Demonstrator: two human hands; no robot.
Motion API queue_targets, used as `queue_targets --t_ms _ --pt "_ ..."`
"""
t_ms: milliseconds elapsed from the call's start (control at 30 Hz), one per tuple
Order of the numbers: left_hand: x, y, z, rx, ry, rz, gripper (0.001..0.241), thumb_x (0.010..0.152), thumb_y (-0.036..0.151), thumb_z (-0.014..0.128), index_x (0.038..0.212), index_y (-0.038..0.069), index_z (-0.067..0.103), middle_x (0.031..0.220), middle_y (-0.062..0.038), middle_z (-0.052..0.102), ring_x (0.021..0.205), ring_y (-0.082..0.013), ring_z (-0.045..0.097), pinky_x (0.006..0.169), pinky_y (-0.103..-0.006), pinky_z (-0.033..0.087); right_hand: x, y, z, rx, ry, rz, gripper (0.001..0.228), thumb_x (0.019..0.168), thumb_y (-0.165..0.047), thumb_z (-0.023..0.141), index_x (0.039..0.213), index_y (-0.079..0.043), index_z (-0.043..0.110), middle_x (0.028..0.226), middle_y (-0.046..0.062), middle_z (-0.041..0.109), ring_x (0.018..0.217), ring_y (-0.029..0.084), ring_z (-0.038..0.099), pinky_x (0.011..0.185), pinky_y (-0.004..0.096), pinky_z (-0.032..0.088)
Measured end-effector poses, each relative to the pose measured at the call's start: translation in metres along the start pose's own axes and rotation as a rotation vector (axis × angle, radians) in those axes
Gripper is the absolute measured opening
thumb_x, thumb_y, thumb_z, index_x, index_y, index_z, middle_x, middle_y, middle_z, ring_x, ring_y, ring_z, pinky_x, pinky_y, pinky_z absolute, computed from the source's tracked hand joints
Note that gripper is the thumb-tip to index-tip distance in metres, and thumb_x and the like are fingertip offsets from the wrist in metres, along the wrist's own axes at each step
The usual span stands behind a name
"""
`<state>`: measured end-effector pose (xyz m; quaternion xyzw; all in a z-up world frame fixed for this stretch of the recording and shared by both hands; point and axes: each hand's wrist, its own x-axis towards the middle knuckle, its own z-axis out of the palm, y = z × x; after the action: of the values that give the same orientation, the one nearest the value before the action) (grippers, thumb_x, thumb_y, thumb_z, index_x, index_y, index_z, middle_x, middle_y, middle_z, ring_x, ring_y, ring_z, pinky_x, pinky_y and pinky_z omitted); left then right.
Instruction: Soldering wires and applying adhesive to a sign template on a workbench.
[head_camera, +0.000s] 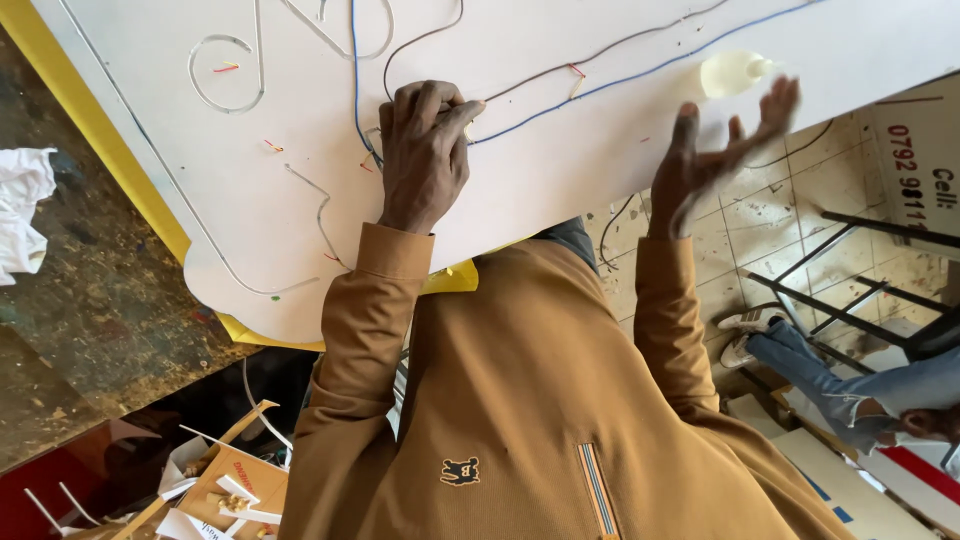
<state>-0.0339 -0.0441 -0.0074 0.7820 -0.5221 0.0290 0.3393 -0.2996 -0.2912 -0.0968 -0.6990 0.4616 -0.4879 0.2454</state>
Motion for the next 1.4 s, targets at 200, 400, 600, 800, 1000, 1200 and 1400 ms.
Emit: queue_targets --t_ms 200,400,600,800,1000,1200,1400 --pt "-0.004 -0.001 0.004 -0.006 0.0 -0.025 0.05 0.085 -0.016 0.07 0.124 0.014 0.081 0.12 -0.004 0.064 0.112 -0.0317 0.055 0.087 -0.0481 0.041 0.033 -0.045 0.011 0.054 -0.192 -0.105 0.028 0.106 -0.02 0.075 0.128 -0.009 0.062 0.131 0.017 0.075 0.11 0.036 0.077 0.072 0.037 0.069" --pt "-0.004 -0.001 -0.002 -0.056 -0.011 -0.015 0.047 0.088 -0.012 0.066 0.126 0.014 0.079 0.122 -0.006 0.064 0.112 -0.0334 0.055 0.089 -0.0497 0.041 0.021 -0.034 0.005 -0.017 -0.337 -0.315 0.051 0.125 -0.04 0.069 0.159 -0.003 0.061 0.12 0.016 0.067 0.093 0.028 0.071 0.061 0.036 0.053" --pt "-0.008 -0.005 0.005 -0.087 0.01 -0.015 0.05 0.091 -0.012 0.064 0.133 0.012 0.077 0.122 -0.007 0.066 0.112 -0.0339 0.055 0.094 -0.0497 0.043 -0.018 -0.125 -0.007 0.132 -0.541 -0.279 0.032 0.107 -0.011 0.092 0.13 -0.001 0.073 0.123 0.022 0.076 0.1 0.033 0.077 0.057 0.032 0.047" --pt "-0.009 -0.007 0.005 -0.085 0.0 -0.021 0.053 0.092 -0.012 0.063 0.137 0.012 0.077 0.125 -0.007 0.066 0.114 -0.0332 0.056 0.095 -0.0486 0.043 -0.028 -0.164 -0.006 0.117 -0.605 -0.363 0.026 0.106 -0.006 0.096 0.125 -0.002 0.078 0.116 0.017 0.071 0.098 0.027 0.064 0.061 0.035 0.044" --pt "-0.011 -0.007 0.008 -0.084 0.013 -0.038 0.053 0.093 -0.014 0.062 0.137 0.012 0.077 0.125 -0.007 0.067 0.116 -0.0329 0.056 0.098 -0.0484 0.044 -0.031 -0.168 0.007 0.088 -0.549 -0.474 0.029 0.102 0.002 0.098 0.122 -0.002 0.077 0.105 0.016 0.066 0.092 0.033 0.06 0.078 0.044 0.048" --pt "-0.009 -0.007 0.007 -0.096 0.032 -0.027 0.045 0.1 -0.012 0.06 0.135 0.011 0.075 0.124 -0.008 0.067 0.114 -0.0333 0.057 0.095 -0.0486 0.044 -0.034 -0.171 0.012 0.103 -0.572 -0.501 0.029 0.104 0.003 0.096 0.124 -0.002 0.075 0.105 0.016 0.066 0.09 0.032 0.06 0.076 0.043 0.048" --pt "-0.009 -0.006 0.004 -0.093 0.021 -0.028 0.046 0.096 -0.012 0.06 0.132 0.011 0.075 0.123 -0.008 0.066 0.113 -0.0331 0.056 0.094 -0.0481 0.043 -0.033 -0.168 0.01 0.087 -0.575 -0.492 0.028 0.104 0.003 0.095 0.124 -0.003 0.075 0.104 0.016 0.064 0.09 0.032 0.059 0.078 0.044 0.047"
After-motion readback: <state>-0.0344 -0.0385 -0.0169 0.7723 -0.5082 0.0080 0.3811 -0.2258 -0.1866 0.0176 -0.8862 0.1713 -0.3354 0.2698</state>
